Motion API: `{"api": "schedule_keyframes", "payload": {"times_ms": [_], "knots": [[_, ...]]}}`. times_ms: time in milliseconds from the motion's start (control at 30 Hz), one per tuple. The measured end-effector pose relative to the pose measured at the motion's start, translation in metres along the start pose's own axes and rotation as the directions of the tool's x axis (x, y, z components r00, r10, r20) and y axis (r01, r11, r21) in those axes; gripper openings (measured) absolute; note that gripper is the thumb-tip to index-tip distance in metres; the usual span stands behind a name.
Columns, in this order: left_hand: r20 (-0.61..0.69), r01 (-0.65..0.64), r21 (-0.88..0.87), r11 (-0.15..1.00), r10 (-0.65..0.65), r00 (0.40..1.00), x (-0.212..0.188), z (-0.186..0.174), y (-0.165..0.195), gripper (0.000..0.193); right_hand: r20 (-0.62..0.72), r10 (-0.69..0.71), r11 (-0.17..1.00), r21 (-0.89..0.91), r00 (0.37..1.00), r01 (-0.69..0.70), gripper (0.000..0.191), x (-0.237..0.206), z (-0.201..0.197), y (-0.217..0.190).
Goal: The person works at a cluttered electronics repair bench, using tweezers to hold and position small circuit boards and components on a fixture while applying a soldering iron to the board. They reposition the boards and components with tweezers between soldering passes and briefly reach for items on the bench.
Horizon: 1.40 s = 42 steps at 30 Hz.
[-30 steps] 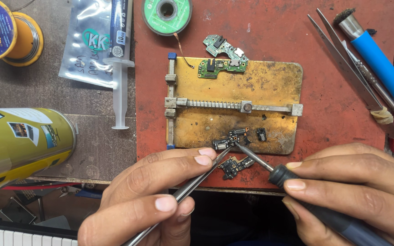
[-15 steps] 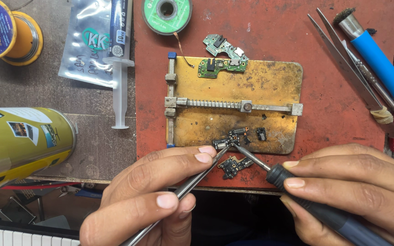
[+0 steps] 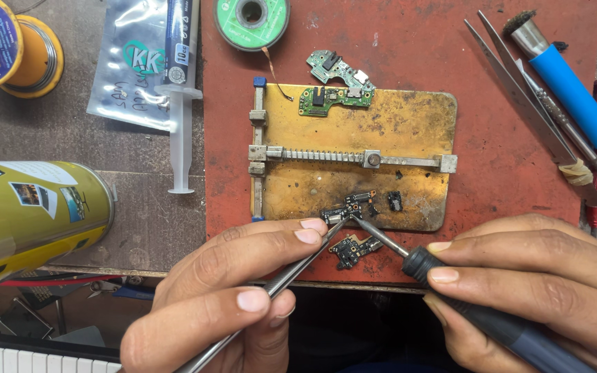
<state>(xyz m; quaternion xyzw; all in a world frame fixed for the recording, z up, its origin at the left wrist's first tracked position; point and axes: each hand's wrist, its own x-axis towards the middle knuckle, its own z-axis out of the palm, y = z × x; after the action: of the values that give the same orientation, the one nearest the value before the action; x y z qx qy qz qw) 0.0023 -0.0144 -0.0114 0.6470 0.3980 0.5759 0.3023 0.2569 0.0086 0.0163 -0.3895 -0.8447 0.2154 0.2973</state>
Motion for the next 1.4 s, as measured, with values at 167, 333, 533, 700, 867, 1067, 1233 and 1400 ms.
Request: {"api": "schedule_keyframes", "payload": {"times_ms": [167,333,533,700,867,1067,1233,1400], "knots": [[-0.01,-0.013,-0.022,1.0,0.013,1.0,0.0005,0.001,-0.0014,0.021,0.009,0.015,1.0,0.006,1.0,-0.015,0.04,0.0004,-0.0014,-0.0011],[0.0,-0.016,-0.005,1.0,0.016,1.0,0.0008,0.0003,-0.0011,0.021,0.008,0.033,0.999,0.006,0.999,-0.033,0.039,-0.0008,-0.001,-0.0025],[0.002,-0.032,-0.001,0.999,0.032,0.999,0.0019,0.0003,-0.003,0.02,-0.008,0.037,0.999,0.013,0.999,-0.037,0.038,-0.0017,0.0005,-0.0019],[-0.007,-0.021,0.005,1.0,0.021,1.0,0.0013,0.0014,-0.0028,0.021,-0.011,0.06,0.998,0.024,0.998,-0.06,0.038,-0.002,0.0009,-0.0037],[0.003,-0.001,0.008,1.0,0.001,1.0,0.0006,0.001,-0.0007,0.02,-0.005,0.094,0.995,0.031,0.996,-0.094,0.037,-0.0029,0.0006,-0.0062],[0.001,-0.003,0.004,1.0,0.003,1.0,0.0003,0.0004,-0.0015,0.02,-0.004,0.098,0.995,0.017,0.995,-0.098,0.038,-0.0041,0.0009,-0.0057],[0.0,-0.015,0.003,1.0,0.015,1.0,0.0003,0.0004,-0.0034,0.02,-0.01,0.092,0.996,0.016,0.996,-0.091,0.037,-0.0055,0.0015,-0.0048],[0.006,-0.011,0.002,1.0,0.011,1.0,-0.0001,0.0,-0.003,0.02,-0.011,0.067,0.998,0.02,0.998,-0.067,0.037,-0.0053,0.0013,-0.002]]}}
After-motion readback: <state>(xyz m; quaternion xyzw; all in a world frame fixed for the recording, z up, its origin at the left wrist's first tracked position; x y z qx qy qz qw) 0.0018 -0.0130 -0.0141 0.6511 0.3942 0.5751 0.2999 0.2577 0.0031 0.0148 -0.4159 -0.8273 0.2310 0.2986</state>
